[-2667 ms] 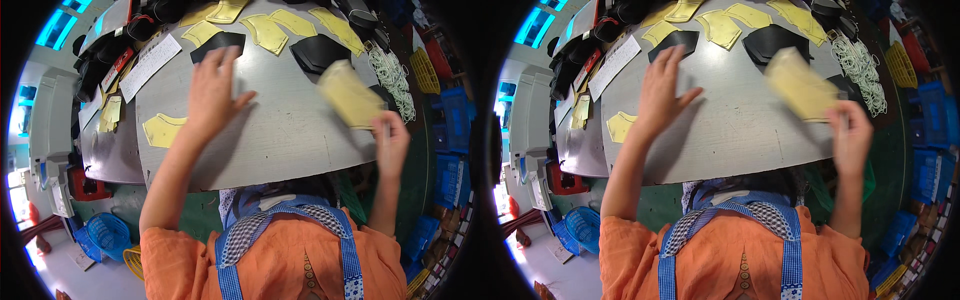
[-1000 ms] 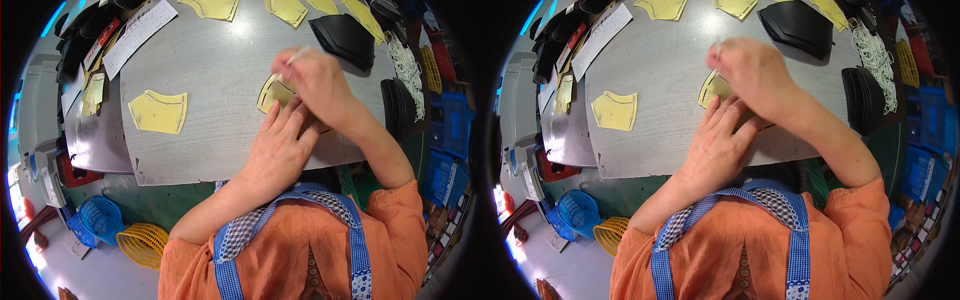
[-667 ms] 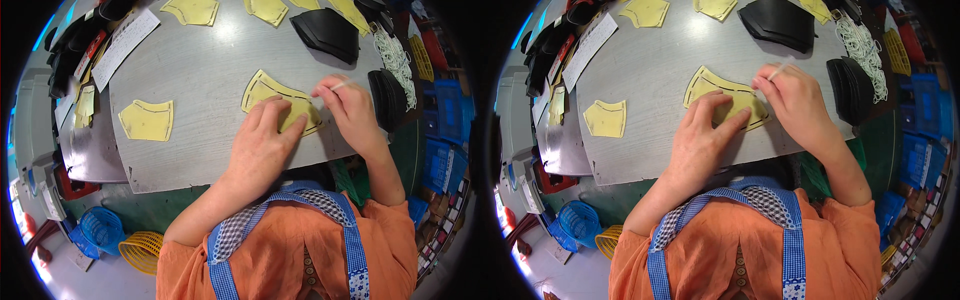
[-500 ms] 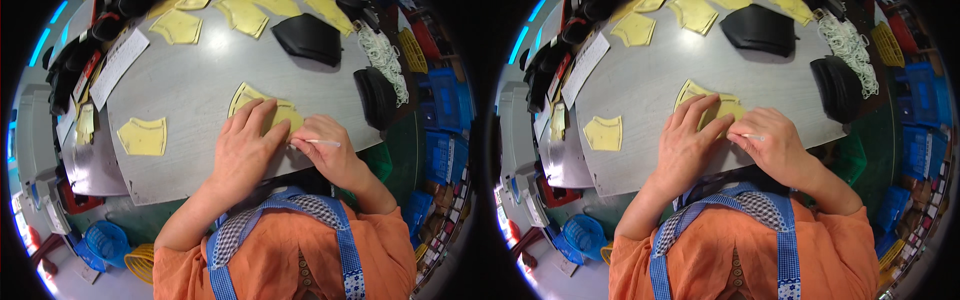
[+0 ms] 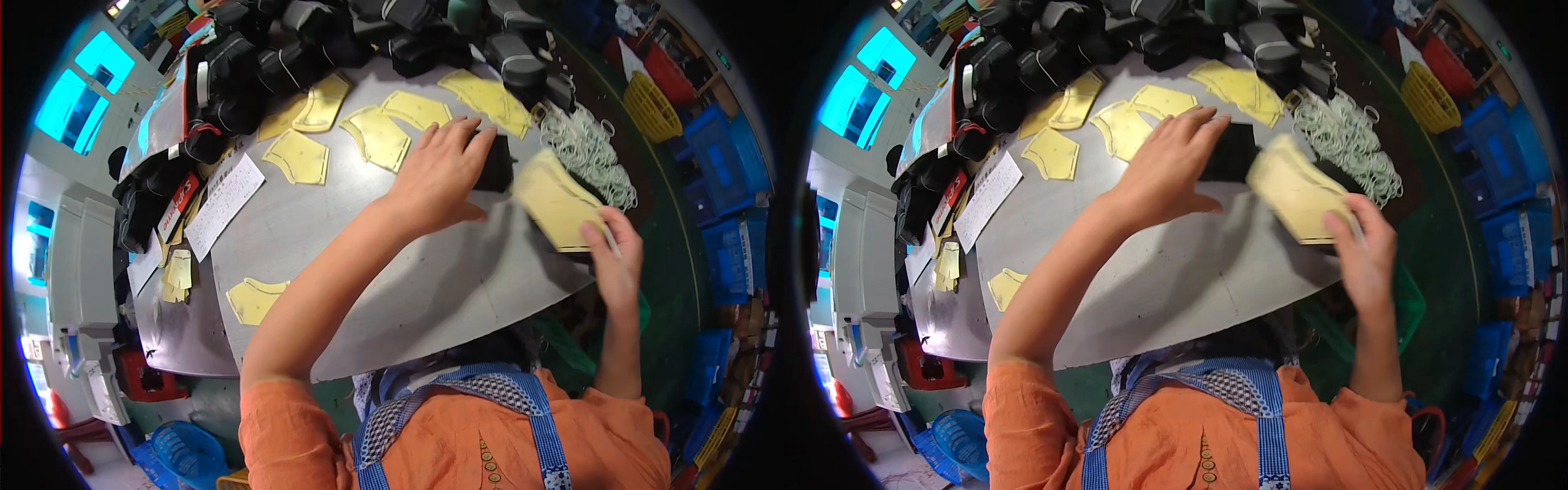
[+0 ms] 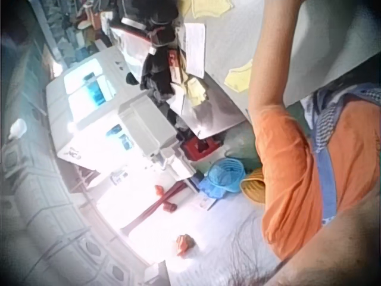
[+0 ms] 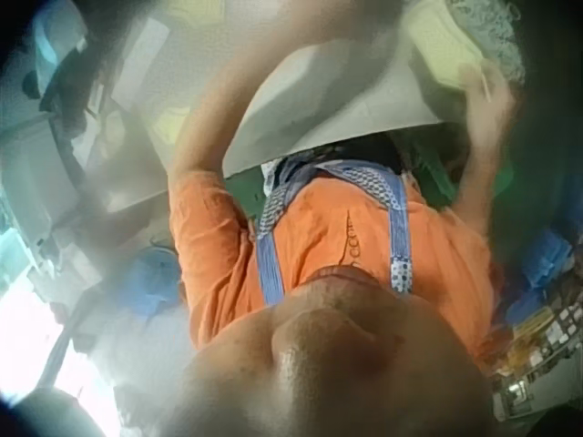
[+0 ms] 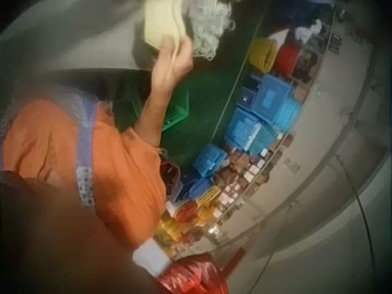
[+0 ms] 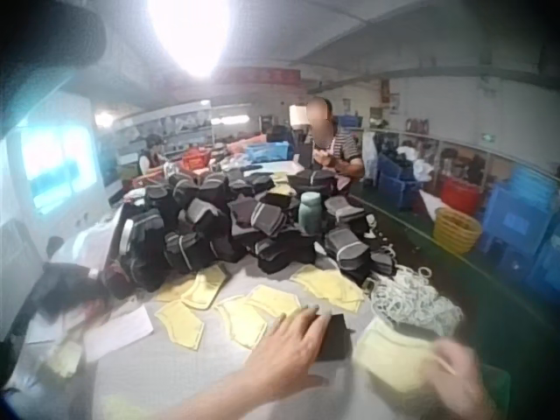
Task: Applying glue and marking patterns on various black and yellow shoe components for assembly.
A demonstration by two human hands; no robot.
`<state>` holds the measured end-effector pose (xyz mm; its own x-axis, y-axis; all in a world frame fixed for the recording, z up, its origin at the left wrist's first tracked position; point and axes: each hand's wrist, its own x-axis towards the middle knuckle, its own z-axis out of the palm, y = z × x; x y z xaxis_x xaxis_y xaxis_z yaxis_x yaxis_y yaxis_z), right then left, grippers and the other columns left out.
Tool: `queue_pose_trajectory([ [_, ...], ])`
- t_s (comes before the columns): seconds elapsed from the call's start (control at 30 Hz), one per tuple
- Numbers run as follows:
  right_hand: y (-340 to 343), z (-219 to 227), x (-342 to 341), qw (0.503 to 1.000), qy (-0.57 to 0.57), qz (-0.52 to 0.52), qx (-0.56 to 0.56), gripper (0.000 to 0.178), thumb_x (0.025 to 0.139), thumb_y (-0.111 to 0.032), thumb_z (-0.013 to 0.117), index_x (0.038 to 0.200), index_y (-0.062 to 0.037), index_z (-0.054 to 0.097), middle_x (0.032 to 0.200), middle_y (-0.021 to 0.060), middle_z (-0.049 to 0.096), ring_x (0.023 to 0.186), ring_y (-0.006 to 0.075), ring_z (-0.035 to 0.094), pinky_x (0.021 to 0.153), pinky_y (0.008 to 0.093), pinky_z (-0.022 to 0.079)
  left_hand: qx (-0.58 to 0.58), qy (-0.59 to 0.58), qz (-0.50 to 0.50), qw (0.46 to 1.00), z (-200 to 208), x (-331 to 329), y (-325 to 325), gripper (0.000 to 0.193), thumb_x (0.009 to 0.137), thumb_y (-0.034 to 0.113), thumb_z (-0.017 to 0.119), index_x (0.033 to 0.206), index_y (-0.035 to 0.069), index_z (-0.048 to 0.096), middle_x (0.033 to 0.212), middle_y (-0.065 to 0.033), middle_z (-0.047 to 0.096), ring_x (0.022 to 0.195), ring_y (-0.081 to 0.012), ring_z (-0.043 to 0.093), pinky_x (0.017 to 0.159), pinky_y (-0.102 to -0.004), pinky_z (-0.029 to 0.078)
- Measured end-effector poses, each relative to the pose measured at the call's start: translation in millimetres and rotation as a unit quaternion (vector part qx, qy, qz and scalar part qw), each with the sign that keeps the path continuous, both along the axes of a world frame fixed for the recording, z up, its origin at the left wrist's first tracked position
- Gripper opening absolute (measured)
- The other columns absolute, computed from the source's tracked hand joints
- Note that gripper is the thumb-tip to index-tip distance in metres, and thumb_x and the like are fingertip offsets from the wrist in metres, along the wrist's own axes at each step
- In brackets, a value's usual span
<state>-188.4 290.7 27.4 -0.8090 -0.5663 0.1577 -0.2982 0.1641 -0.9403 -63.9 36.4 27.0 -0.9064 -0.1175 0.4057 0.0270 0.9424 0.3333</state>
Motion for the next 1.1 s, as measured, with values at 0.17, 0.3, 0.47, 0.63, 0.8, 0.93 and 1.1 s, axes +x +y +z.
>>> queue_pose_trajectory([
  [0.17, 30, -27, -52, 0.905, 0.377, -0.086, 0.18, 0.02, 0.1, -0.015, 0.053, 0.106, 0.0031, 0.057, 0.087, 0.0162, 0.059, 0.077, 0.0259, 0.058, 0.075, 0.0339, 0.047, -0.095, -0.226, 0.049, 0.968, -3, -52, -12, 0.111, 0.06, 0.049, 0.087, 0.145, 0.0, 0.034, 0.125, -0.02, 0.058, 0.118, -0.0352, 0.057, 0.114, -0.048, 0.031],
  [0.3, 26, -20, -29, 0.956, 0.254, -0.13, 0.063, 0.016, 0.102, -0.014, 0.048, 0.104, 0.0013, 0.054, 0.089, 0.0126, 0.058, 0.081, 0.0197, 0.056, 0.076, 0.0328, 0.045, -0.105, -0.168, 0.028, 0.98, -11, -25, 6, 0.108, 0.062, 0.043, 0.087, 0.146, 0.001, 0.034, 0.108, -0.0161, 0.058, 0.097, -0.0317, 0.063, 0.098, -0.044, 0.044],
  [0.47, 3, -20, -7, 0.985, 0.101, -0.027, -0.138, 0.017, 0.105, -0.014, 0.044, 0.109, 0.0005, 0.053, 0.095, 0.0025, 0.055, 0.09, 0.0094, 0.05, 0.083, 0.0257, 0.042, -0.156, -0.037, 0.222, 0.962, -21, 49, -30, 0.103, 0.061, 0.028, 0.087, 0.148, 0.009, 0.036, 0.104, -0.0129, 0.056, 0.092, -0.0314, 0.059, 0.082, -0.0414, 0.049],
  [0.63, -32, -36, 13, 0.989, -0.024, 0.079, -0.121, 0.018, 0.099, -0.01, 0.051, 0.114, -0.0006, 0.053, 0.096, 0.0009, 0.055, 0.089, 0.0065, 0.049, 0.08, 0.0234, 0.044, -0.163, -0.111, 0.3, 0.933, -43, 114, -62, 0.094, 0.081, 0.057, 0.068, 0.154, 0.013, 0.029, 0.151, -0.0215, 0.035, 0.142, -0.0377, 0.03, 0.114, -0.0591, 0.02],
  [0.8, -68, -36, 49, 0.96, -0.16, 0.163, -0.162, 0.021, 0.096, -0.009, 0.054, 0.115, 0.0003, 0.053, 0.097, 0.003, 0.061, 0.083, 0.0093, 0.058, 0.073, 0.0246, 0.049, -0.148, -0.178, 0.25, 0.94, -50, 146, -52, 0.101, 0.078, 0.063, 0.066, 0.156, 0.013, 0.025, 0.162, -0.0186, 0.016, 0.15, -0.0384, 0.01, 0.117, -0.0617, 0.01],
  [0.93, -84, -50, 77, 0.942, -0.185, 0.257, -0.107, 0.015, 0.095, -0.006, 0.056, 0.108, -0.0001, 0.057, 0.095, 0.0039, 0.063, 0.084, 0.0096, 0.061, 0.075, 0.0263, 0.051, 0.128, 0.027, 0.084, 0.988, -30, 123, 17, 0.096, 0.073, 0.049, 0.079, 0.15, 0.01, 0.037, 0.157, -0.0207, 0.027, 0.148, -0.0416, 0.018, 0.117, -0.0556, 0.016],
  [1.1, -78, -48, 74, 0.936, -0.236, 0.261, -0.029, 0.024, 0.1, -0.02, 0.052, 0.111, -0.0015, 0.063, 0.089, 0.0041, 0.065, 0.076, 0.0067, 0.059, 0.063, 0.0221, 0.048, 0.075, 0.092, 0.088, 0.989, -26, 122, 58, 0.057, 0.077, -0.006, 0.065, 0.132, 0.01, 0.06, 0.138, -0.0151, 0.055, 0.131, -0.0344, 0.051, 0.108, -0.0517, 0.039],
])
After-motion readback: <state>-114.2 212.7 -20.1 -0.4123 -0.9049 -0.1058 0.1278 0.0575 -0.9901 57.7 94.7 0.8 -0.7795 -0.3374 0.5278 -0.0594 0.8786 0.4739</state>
